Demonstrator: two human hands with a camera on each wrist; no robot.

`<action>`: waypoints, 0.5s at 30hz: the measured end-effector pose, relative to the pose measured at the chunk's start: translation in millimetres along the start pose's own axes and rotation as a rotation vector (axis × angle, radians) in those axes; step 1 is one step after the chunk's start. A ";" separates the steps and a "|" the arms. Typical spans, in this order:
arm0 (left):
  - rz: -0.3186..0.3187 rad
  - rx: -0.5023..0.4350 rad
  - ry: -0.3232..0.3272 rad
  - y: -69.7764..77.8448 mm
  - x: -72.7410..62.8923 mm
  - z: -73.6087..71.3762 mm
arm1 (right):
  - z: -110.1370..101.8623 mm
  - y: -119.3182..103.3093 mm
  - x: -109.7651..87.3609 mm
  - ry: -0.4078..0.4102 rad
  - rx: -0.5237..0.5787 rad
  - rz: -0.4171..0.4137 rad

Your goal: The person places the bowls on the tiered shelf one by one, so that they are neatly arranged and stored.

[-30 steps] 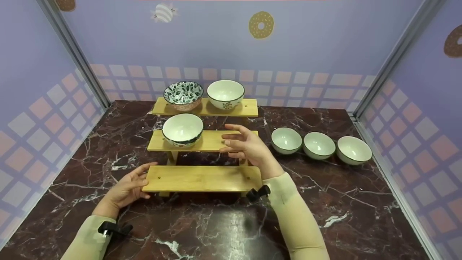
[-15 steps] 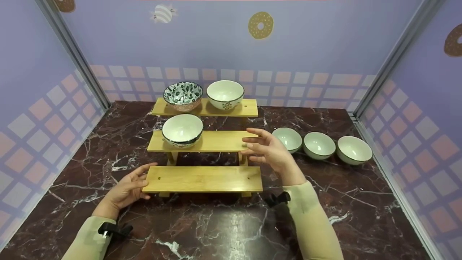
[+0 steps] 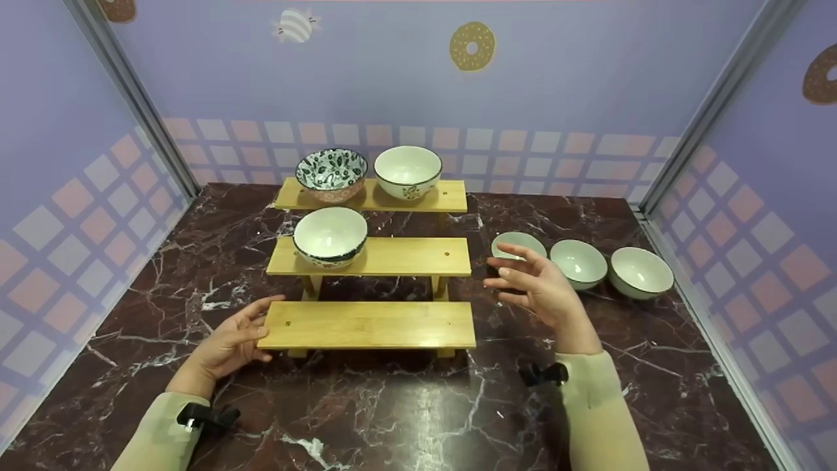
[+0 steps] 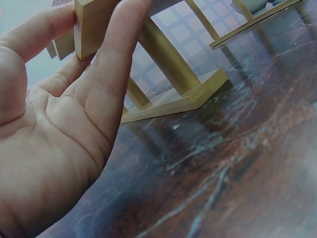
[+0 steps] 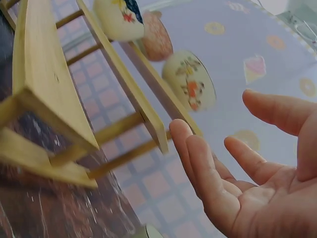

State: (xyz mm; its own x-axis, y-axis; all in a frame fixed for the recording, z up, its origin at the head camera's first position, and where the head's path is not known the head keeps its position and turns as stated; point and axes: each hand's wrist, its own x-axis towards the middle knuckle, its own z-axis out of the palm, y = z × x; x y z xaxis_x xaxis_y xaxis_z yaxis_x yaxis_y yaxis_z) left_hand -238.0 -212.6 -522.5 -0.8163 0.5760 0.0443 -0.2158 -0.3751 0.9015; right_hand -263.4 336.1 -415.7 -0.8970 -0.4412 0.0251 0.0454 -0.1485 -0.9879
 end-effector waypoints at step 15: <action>-0.011 0.013 0.022 0.5 -0.9 1.6 | -44.0 3.8 -45.5 0.042 0.112 -0.040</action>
State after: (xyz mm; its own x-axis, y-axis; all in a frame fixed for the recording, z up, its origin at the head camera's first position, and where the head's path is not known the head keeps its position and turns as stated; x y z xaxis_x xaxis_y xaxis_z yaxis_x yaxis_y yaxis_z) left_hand -236.5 -212.1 -521.4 -0.8255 0.5638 0.0251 -0.2180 -0.3597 0.9072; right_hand -241.7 394.6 -427.4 -0.9166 -0.3960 0.0552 0.0560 -0.2639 -0.9629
